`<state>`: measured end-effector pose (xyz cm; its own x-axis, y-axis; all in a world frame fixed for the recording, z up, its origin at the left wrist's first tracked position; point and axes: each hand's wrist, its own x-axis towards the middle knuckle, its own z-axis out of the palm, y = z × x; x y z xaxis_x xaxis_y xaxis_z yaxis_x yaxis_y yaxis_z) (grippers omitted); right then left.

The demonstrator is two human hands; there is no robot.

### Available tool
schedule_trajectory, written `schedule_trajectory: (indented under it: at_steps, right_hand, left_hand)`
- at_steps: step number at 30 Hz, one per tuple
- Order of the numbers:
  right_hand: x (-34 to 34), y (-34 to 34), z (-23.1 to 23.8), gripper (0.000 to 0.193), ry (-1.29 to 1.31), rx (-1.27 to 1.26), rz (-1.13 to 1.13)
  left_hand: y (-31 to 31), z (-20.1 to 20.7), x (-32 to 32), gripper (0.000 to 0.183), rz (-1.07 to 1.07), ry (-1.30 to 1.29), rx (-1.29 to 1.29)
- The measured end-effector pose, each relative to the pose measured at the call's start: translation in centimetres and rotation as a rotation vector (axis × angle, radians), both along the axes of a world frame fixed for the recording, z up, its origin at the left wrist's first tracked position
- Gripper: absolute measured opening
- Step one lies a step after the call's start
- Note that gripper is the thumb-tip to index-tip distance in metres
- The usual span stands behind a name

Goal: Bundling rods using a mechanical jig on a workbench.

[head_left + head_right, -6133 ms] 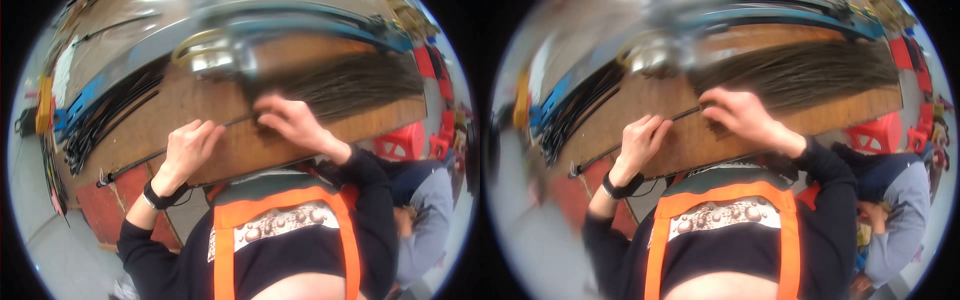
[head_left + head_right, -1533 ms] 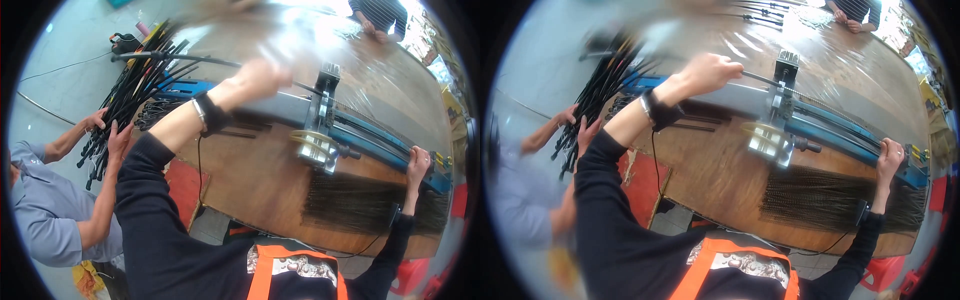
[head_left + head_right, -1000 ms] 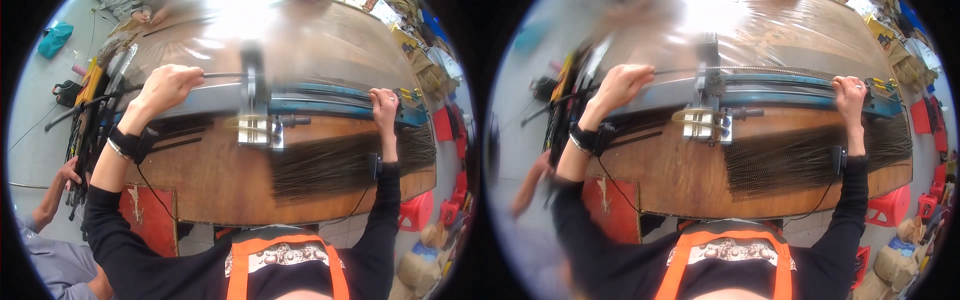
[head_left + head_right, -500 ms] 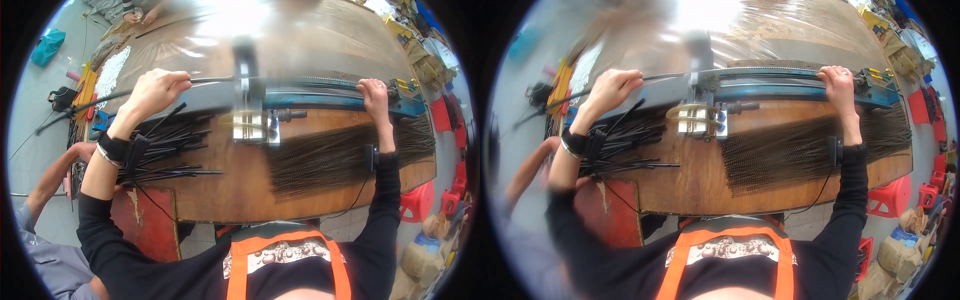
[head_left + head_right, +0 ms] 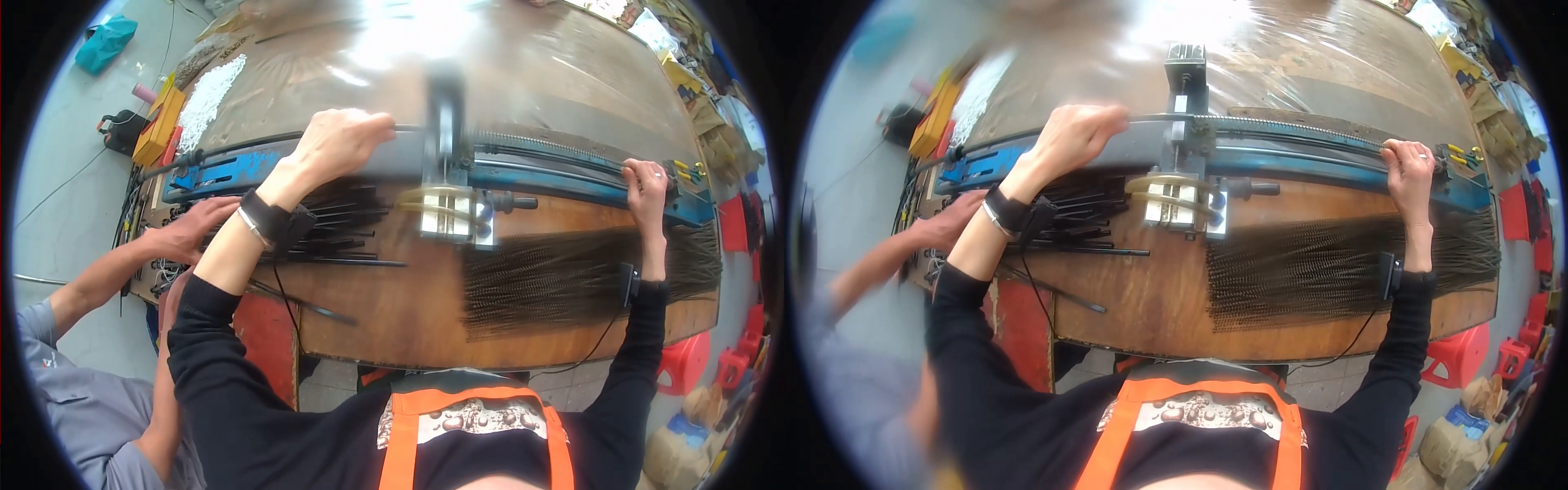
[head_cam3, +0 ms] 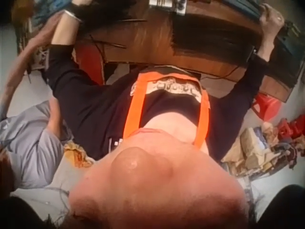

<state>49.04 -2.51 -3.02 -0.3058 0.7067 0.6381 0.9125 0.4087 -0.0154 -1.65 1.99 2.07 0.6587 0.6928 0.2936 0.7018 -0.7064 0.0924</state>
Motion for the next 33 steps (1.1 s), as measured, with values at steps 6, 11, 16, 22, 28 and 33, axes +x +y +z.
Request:
schedule_trajectory:
  at_steps: [6,11,16,22,28,33]
  right_hand:
    - [-0.9,0.2,-0.8,0.007,0.008,-0.063,0.029]
    - [-1.0,-0.9,-1.4,0.012,0.017,-0.056,0.018]
    - [-0.6,-1.5,-1.1,0.015,0.003,-0.117,-0.019]
    - [-0.7,-2.2,-1.4,0.018,0.013,-0.134,-0.044]
    - [0.4,-2.1,-1.3,0.031,-0.026,-0.119,-0.018]
    - [-3.1,-2.4,-0.9,0.034,-0.190,0.082,-0.176]
  left_hand:
    - [-0.7,-0.2,1.7,0.014,0.023,-0.033,-0.012]
    - [-2.0,-0.4,2.5,0.023,0.091,-0.048,-0.079]
    - [-1.3,-1.0,3.7,0.029,0.073,-0.082,-0.245]
    - [-0.6,-1.8,2.9,0.031,0.014,-0.122,-0.245]
    - [-1.1,-3.6,4.8,0.025,0.084,-0.206,-0.097]
    - [1.0,-3.5,4.8,0.028,0.046,-0.115,-0.167]
